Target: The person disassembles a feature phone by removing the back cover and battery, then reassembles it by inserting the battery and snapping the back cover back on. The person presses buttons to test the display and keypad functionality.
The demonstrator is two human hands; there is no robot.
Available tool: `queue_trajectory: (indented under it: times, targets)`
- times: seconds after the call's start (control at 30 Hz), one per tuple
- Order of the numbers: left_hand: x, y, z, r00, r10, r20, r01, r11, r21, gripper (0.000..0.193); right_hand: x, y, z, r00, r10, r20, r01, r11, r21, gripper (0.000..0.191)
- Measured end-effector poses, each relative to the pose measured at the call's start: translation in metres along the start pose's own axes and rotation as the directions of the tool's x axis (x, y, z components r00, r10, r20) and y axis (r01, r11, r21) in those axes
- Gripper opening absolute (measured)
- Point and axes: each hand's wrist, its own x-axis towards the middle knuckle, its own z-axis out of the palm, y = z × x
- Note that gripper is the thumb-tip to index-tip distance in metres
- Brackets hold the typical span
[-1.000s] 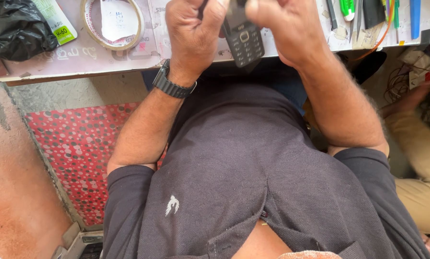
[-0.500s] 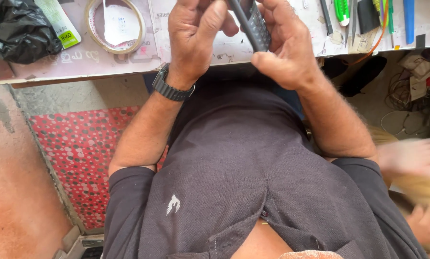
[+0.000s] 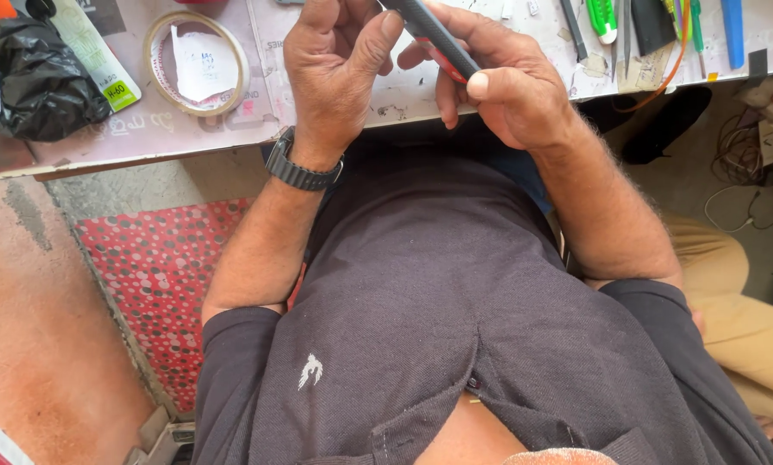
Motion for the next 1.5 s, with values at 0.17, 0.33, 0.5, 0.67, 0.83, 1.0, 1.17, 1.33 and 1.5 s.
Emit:
queue_trajectory:
  times: [0.17, 0.33, 0.5, 0.67, 0.83, 1.0, 1.17, 1.33, 1.5]
  targets:
    - [0.004, 0.001, 0.001, 1.000, 0.023, 0.006, -0.023, 1.000, 0.014, 0.021, 0.002, -0.001, -0.001, 1.000, 0.005, 0.012, -0.005, 1.000, -0.013, 0.066]
    - [0.007, 0.005, 0.000, 1.000, 0.018, 0.023, -0.018, 1.000, 0.004, 0.027, 0.005, -0.006, 0.002, 1.000, 0.012, 0.006, -0.012, 1.000, -0.006, 0.067]
    - [0.006, 0.012, -0.001, 1.000, -0.018, 0.004, 0.017, 1.000, 0.007, 0.032, 0.007, -0.009, 0.009, 1.000, 0.022, -0.007, -0.022, 1.000, 0.001, 0.068]
    - [0.007, 0.012, -0.002, 1.000, -0.002, 0.002, 0.001, 1.000, 0.013, 0.033, 0.008, -0.010, 0.009, 1.000, 0.019, -0.010, -0.019, 1.000, 0.005, 0.069]
    - [0.007, 0.014, -0.002, 1.000, -0.008, 0.012, 0.007, 0.999, 0.033, 0.032, 0.007, -0.008, 0.007, 1.000, 0.012, -0.006, -0.012, 1.000, 0.007, 0.069]
    - [0.010, 0.018, 0.000, 0.999, 0.020, 0.037, -0.021, 0.999, 0.035, 0.035, 0.011, -0.015, 0.014, 1.000, 0.008, 0.012, -0.008, 1.000, 0.030, 0.063]
    - [0.007, 0.025, -0.001, 0.999, 0.030, 0.018, -0.031, 0.998, 0.060, 0.032, 0.006, -0.019, 0.045, 0.973, -0.184, -0.142, 0.083, 0.844, -0.529, 0.073]
    - [0.011, 0.036, -0.006, 0.995, -0.041, 0.095, 0.050, 0.995, -0.090, 0.032, 0.007, -0.024, 0.042, 0.995, -0.059, -0.085, 0.036, 0.966, -0.257, 0.066]
    - [0.020, 0.051, -0.012, 0.958, 0.159, 0.238, -0.232, 0.919, 0.319, 0.040, 0.003, -0.023, 0.034, 1.000, 0.020, -0.024, -0.027, 0.938, -0.347, 0.061]
